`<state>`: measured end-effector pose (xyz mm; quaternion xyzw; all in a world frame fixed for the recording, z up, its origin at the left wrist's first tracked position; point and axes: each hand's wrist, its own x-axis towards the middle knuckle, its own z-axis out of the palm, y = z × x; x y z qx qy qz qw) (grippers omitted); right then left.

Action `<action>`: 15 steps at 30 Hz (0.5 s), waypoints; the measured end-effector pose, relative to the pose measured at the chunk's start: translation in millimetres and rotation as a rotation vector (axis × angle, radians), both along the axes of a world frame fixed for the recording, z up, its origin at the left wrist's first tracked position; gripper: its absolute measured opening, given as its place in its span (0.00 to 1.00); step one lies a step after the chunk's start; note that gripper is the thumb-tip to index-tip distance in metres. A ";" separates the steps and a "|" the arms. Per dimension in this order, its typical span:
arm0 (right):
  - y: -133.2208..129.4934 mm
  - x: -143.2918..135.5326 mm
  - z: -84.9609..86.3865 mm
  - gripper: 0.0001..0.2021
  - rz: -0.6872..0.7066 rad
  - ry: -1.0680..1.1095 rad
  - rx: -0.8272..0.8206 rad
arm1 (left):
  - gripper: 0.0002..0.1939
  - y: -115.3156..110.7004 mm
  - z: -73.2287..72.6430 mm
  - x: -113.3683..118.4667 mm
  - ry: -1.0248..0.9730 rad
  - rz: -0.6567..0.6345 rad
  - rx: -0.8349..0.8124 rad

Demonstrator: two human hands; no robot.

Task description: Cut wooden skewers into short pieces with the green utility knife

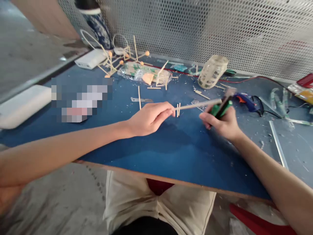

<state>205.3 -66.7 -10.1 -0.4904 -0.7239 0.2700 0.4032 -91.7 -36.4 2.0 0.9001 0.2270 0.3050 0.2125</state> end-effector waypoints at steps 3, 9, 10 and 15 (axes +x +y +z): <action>0.4 0.8 -9.7 0.21 -0.059 -0.080 -0.063 | 0.19 3.8 2.4 -1.2 -0.167 0.028 -0.166; -2.5 -10.0 -9.7 0.24 -0.257 -0.088 0.007 | 0.18 8.4 -3.1 0.0 -0.456 -0.068 -0.695; -2.1 -11.7 -5.4 0.25 -0.273 -0.088 0.018 | 0.19 8.8 -3.5 0.4 -0.474 -0.085 -0.724; 13.8 -16.2 20.3 0.27 -0.353 -0.039 0.109 | 0.21 10.2 -2.5 0.4 -0.536 -0.107 -0.804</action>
